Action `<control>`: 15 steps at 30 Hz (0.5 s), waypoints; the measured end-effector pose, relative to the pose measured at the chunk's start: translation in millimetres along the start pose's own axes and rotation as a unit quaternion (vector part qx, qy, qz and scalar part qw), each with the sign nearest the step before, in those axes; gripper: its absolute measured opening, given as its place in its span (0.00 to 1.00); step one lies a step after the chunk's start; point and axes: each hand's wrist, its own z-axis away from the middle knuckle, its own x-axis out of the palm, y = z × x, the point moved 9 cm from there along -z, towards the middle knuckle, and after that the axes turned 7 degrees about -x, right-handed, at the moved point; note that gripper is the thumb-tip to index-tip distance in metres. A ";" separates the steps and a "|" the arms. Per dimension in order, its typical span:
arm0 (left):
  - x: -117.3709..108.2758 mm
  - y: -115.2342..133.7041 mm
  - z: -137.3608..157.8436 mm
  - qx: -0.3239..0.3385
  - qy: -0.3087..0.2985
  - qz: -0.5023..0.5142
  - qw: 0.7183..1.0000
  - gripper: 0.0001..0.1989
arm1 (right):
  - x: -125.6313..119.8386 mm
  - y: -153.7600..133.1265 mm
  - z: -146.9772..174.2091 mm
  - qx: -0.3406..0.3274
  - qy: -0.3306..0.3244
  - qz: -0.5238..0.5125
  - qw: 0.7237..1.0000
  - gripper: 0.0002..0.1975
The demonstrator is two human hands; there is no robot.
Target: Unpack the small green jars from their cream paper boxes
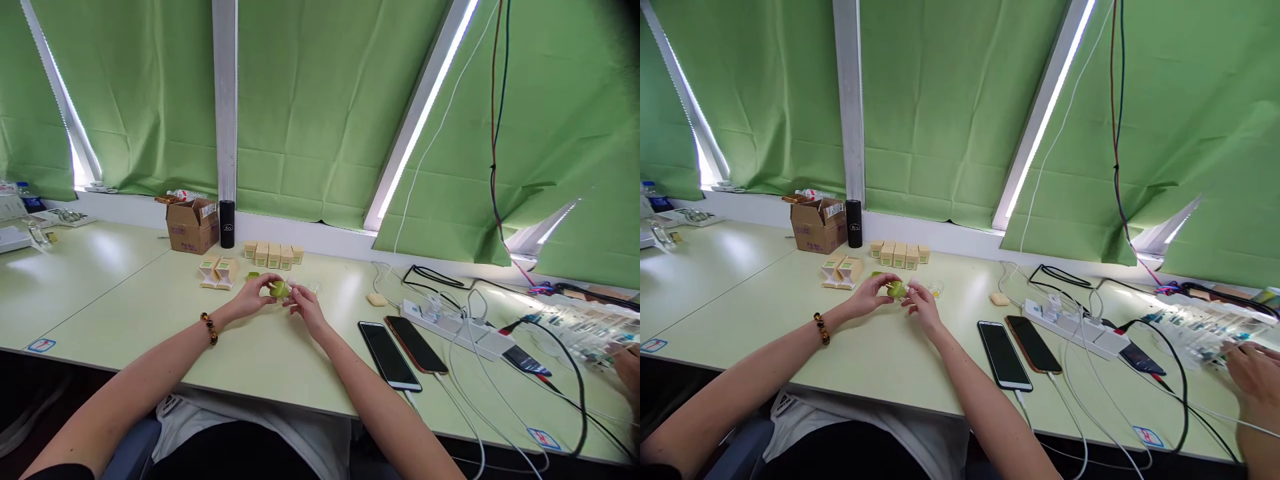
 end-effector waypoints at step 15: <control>-7.2 18.7 16.4 0.103 0.116 -0.060 0.986 0.31 | 22.7 -73.2 36.2 -0.277 0.030 0.169 0.945 0.19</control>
